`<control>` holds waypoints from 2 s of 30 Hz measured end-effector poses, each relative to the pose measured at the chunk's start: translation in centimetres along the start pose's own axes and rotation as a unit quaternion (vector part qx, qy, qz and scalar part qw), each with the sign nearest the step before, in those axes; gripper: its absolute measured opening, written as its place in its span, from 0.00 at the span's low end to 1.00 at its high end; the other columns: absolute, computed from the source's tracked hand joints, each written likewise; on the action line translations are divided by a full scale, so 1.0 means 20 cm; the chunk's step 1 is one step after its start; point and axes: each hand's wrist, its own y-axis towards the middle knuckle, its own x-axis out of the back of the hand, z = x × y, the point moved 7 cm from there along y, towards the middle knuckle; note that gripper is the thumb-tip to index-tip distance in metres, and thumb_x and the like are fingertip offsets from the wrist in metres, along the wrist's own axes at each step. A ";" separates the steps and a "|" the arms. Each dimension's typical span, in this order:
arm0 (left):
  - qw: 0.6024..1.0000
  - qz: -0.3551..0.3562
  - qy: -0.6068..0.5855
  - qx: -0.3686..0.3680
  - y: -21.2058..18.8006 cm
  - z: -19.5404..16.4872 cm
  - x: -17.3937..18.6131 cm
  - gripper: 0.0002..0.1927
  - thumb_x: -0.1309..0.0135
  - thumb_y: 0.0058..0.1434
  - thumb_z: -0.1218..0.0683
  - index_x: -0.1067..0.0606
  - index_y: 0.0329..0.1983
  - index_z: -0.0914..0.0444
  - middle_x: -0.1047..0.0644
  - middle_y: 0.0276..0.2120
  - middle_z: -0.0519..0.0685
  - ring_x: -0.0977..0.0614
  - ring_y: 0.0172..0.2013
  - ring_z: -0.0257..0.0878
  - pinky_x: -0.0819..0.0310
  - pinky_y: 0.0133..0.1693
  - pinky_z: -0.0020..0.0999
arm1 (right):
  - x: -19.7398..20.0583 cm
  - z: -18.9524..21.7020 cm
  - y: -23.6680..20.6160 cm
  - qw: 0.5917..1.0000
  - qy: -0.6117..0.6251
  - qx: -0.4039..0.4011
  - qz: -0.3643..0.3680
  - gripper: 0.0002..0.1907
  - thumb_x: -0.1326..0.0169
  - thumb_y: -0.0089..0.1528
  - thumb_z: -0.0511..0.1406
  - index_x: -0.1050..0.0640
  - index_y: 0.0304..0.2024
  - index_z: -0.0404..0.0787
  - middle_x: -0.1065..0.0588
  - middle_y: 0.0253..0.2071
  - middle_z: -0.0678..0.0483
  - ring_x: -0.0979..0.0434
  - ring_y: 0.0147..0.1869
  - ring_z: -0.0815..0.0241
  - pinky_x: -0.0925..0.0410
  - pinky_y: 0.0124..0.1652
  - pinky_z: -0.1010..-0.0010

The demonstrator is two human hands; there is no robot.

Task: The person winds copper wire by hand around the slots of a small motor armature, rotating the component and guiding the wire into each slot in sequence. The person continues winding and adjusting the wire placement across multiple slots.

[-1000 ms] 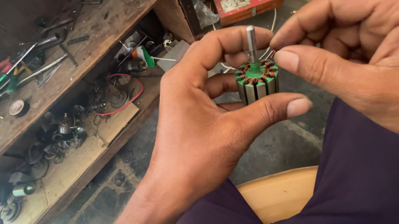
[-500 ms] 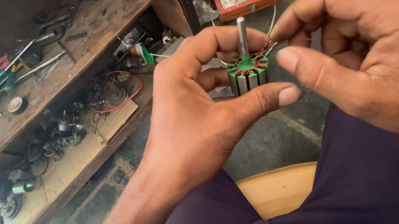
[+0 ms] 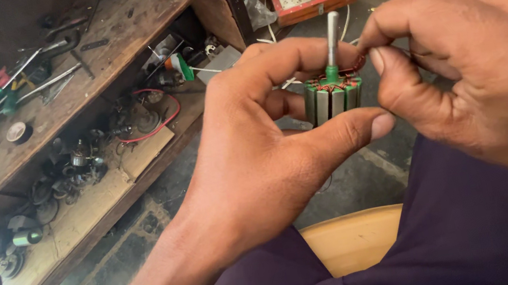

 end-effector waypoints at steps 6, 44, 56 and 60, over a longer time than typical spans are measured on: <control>0.999 -0.006 0.039 -0.027 0.01 0.01 0.00 0.24 0.28 0.51 0.54 0.20 0.51 0.62 0.22 0.47 0.45 0.21 0.36 0.30 0.19 0.36 0.23 | -0.03 -0.06 -0.05 0.999 -0.049 0.014 0.001 0.06 0.41 0.63 0.24 0.24 0.41 0.27 0.26 0.27 0.49 0.27 0.25 0.64 0.34 0.23 0.74; 0.999 0.019 -0.025 0.035 0.01 0.07 0.01 0.20 0.29 0.51 0.57 0.20 0.47 0.63 0.21 0.40 0.39 0.21 0.31 0.23 0.21 0.32 0.19 | -0.06 -0.16 -0.10 0.987 -0.137 0.077 0.028 0.03 0.38 0.57 0.32 0.20 0.33 0.39 0.23 0.30 0.55 0.23 0.36 0.58 0.38 0.65 0.48; 0.993 -0.028 -0.047 0.104 0.04 0.13 0.12 0.19 0.30 0.51 0.59 0.20 0.47 0.64 0.20 0.26 0.43 0.22 0.23 0.24 0.29 0.24 0.20 | 0.04 -0.70 -0.20 0.971 -0.183 -0.086 -0.127 0.07 0.42 0.65 0.30 0.22 0.45 0.32 0.23 0.38 0.48 0.22 0.41 0.55 0.31 0.47 0.61; 0.998 -0.007 -0.024 0.064 0.03 0.12 0.08 0.19 0.30 0.52 0.59 0.20 0.47 0.66 0.19 0.33 0.42 0.23 0.26 0.24 0.29 0.26 0.19 | 0.01 -0.27 -0.14 0.980 -0.144 0.078 -0.112 0.11 0.43 0.63 0.28 0.23 0.47 0.30 0.22 0.42 0.45 0.21 0.45 0.50 0.31 0.50 0.54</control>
